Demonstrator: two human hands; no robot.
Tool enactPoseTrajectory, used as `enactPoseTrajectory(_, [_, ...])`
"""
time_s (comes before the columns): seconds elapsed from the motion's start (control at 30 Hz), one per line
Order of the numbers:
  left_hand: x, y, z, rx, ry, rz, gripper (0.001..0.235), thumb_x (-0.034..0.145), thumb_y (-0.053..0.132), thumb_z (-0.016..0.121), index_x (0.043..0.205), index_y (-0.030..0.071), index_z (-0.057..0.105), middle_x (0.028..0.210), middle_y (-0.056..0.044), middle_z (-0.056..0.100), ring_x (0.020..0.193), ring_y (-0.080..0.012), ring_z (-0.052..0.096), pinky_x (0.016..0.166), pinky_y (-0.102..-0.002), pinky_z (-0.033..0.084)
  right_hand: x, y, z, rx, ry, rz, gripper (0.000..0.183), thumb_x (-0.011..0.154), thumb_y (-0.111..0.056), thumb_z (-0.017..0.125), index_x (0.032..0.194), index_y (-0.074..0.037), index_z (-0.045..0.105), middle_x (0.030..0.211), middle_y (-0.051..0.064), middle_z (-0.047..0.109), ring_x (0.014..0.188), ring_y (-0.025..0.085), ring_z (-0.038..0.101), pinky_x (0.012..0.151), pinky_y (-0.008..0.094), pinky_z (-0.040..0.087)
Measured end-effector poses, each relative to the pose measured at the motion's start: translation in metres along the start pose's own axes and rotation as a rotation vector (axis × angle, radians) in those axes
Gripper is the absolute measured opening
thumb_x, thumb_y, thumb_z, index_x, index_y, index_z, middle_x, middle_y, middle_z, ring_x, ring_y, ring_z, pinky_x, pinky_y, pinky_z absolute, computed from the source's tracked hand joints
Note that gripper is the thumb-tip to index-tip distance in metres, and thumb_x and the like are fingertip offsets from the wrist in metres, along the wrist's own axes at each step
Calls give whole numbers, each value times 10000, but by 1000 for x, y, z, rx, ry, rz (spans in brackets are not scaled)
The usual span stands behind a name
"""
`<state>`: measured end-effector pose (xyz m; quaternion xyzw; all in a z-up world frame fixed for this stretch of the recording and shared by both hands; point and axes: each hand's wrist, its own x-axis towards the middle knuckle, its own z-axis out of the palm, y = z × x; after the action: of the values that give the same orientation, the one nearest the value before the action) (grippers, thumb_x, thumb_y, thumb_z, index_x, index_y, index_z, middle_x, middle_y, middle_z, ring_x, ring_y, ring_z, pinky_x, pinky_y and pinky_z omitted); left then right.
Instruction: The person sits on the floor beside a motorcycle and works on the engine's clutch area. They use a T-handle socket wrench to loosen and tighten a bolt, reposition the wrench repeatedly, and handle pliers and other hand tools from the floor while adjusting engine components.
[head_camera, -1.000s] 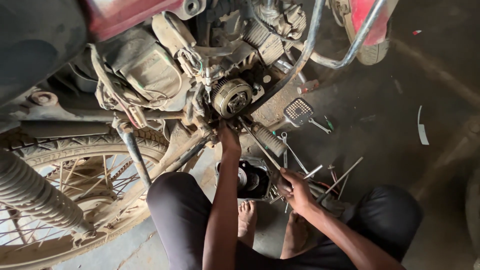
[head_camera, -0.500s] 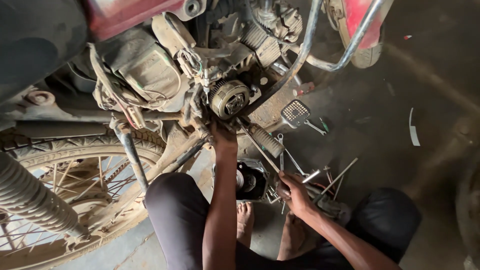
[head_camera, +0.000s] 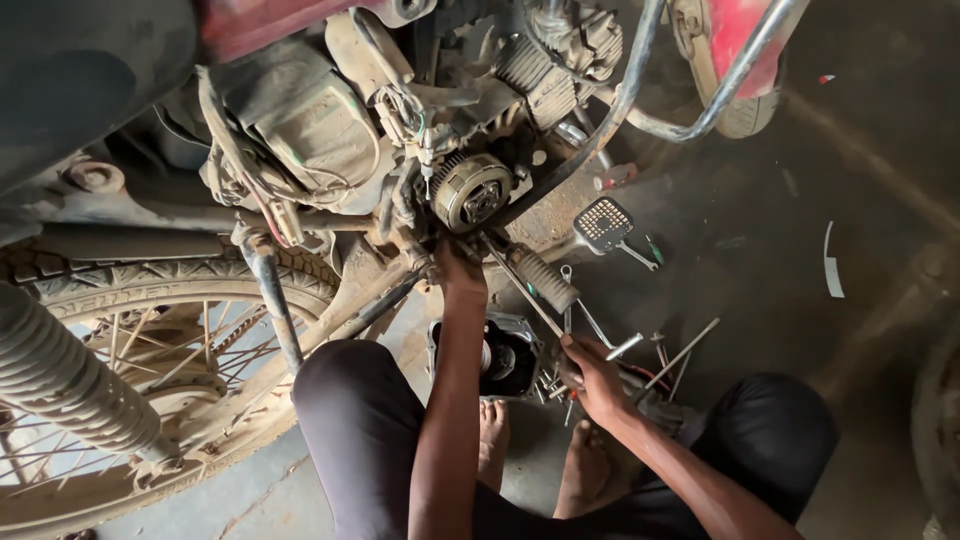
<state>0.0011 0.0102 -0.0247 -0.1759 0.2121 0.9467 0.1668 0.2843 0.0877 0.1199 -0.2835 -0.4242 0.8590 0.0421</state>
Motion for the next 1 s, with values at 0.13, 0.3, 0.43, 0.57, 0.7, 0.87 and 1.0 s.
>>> enactPoseTrajectory(0.13, [10,-6,-13,0,7,12,276,1074,327,530,1255,143,628,1096,-24,694,887,-190,647,697,-381,538,1,3,-1,-2,-8,-14,246,1018,-190,641,899,25,653,588,-31,467,443,38,342,417,233,226])
enactPoseTrajectory(0.3, [21,-13,-29,-4,48,14,241,1096,354,590,1212,148,636,1028,-24,689,829,-186,644,645,-345,498,6,5,0,-34,29,-8,228,985,-189,631,884,15,645,632,-18,537,435,44,337,411,238,217])
enactPoseTrajectory(0.43, [-5,-1,-2,57,133,-52,304,964,415,525,1147,209,653,995,12,715,760,-179,618,594,-417,523,6,6,-2,-50,1,-27,241,1006,-186,634,904,32,644,590,-37,479,437,41,321,408,236,212])
enactPoseTrajectory(0.57, [15,-13,-29,-101,103,-17,262,1018,354,599,1200,168,634,1094,-8,689,946,-178,642,776,-358,553,6,5,-3,271,-110,117,243,1008,-220,590,941,12,617,503,-70,368,407,53,292,398,235,216])
enactPoseTrajectory(0.7, [14,-16,-26,-129,39,37,245,1042,324,627,1240,180,635,1171,10,677,1008,-159,621,808,-338,531,3,-17,2,302,-103,157,235,1017,-208,592,945,16,604,500,-78,332,412,54,275,407,229,214])
enactPoseTrajectory(0.87, [4,-6,-12,-95,48,3,274,988,353,595,1220,210,631,1178,33,689,997,-158,642,771,-354,536,4,-18,0,102,-68,153,261,1025,-224,586,911,11,592,511,-62,349,408,61,284,409,242,224])
enactPoseTrajectory(1.0, [0,-2,-16,-120,52,-8,277,1021,336,587,1249,188,637,1191,29,704,1020,-153,653,777,-311,531,3,-10,-1,-64,-18,18,223,1026,-172,607,879,-14,552,568,-52,392,428,56,310,400,248,225])
